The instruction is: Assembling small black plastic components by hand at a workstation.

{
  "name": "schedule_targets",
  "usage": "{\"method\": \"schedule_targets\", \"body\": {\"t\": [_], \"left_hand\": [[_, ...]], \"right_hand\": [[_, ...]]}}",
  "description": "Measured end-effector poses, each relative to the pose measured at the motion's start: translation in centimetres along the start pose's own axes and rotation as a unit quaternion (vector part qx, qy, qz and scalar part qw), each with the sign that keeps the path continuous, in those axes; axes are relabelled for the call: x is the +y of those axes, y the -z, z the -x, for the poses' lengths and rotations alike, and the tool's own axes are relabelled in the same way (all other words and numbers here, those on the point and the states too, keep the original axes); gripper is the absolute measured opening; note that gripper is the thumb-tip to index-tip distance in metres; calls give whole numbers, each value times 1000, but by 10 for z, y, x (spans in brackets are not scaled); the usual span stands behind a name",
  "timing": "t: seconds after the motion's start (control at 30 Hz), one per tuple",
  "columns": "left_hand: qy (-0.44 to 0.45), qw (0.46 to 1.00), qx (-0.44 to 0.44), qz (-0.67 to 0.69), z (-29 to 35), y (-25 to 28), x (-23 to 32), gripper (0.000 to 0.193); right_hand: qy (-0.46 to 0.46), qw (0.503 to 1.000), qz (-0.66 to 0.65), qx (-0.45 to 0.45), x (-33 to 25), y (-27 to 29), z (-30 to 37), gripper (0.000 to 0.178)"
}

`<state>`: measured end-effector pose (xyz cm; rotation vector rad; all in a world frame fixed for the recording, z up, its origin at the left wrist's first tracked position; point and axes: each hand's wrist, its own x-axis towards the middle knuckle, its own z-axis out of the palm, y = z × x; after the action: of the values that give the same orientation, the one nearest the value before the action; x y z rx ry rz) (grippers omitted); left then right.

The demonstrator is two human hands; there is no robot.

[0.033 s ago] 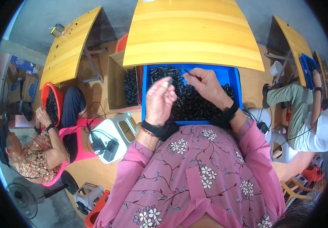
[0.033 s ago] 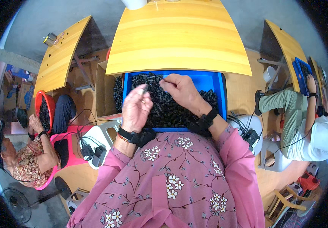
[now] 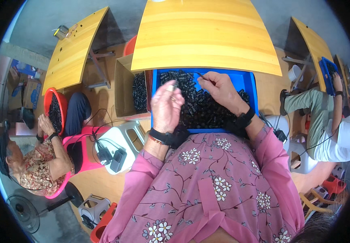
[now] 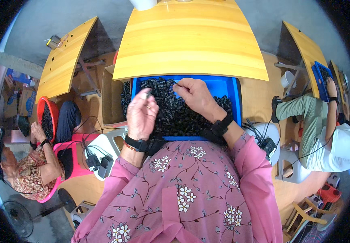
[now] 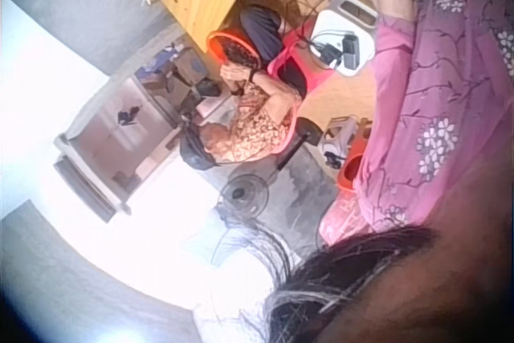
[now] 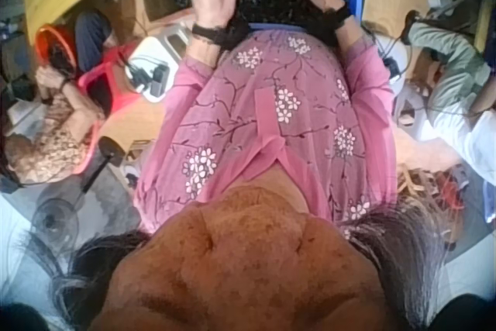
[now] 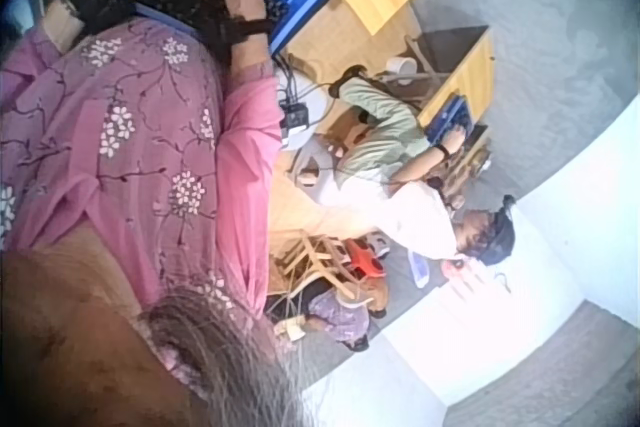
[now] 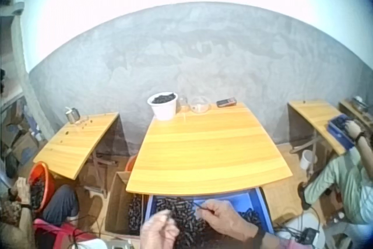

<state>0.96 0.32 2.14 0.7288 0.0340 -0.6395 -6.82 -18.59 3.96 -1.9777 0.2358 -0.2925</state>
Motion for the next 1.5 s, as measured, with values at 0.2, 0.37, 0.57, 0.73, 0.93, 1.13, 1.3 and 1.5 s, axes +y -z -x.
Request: {"method": "schedule_targets", "body": {"t": [0.2,0.37,0.57,0.73,0.93,1.13,1.3,1.5], "left_hand": [[-211,971,94,56,-28,53,25,10],[-243,942,225,58,-34,55,35,46],[-265,938,220,30,-34,51,33,68],[-296,926,230,-42,-34,47,33,55],[-232,954,29,-187,-10,7,16,14],[-19,957,-95,-275,5,-6,-7,19],[101,980,-124,-116,6,-3,-8,12],[175,974,-144,-20,3,1,-9,11]], "right_hand": [[42,992,120,-12,31,-4,-12,17],[86,982,160,-58,36,-20,-22,19],[53,977,177,-109,38,-27,-23,19],[-1,992,83,-98,24,-20,-18,19],[49,997,40,-47,-8,-8,-1,16],[65,998,12,-21,-26,3,15,16],[72,997,4,-13,-23,3,21,15],[55,995,-85,-5,-11,-2,22,16]]}}
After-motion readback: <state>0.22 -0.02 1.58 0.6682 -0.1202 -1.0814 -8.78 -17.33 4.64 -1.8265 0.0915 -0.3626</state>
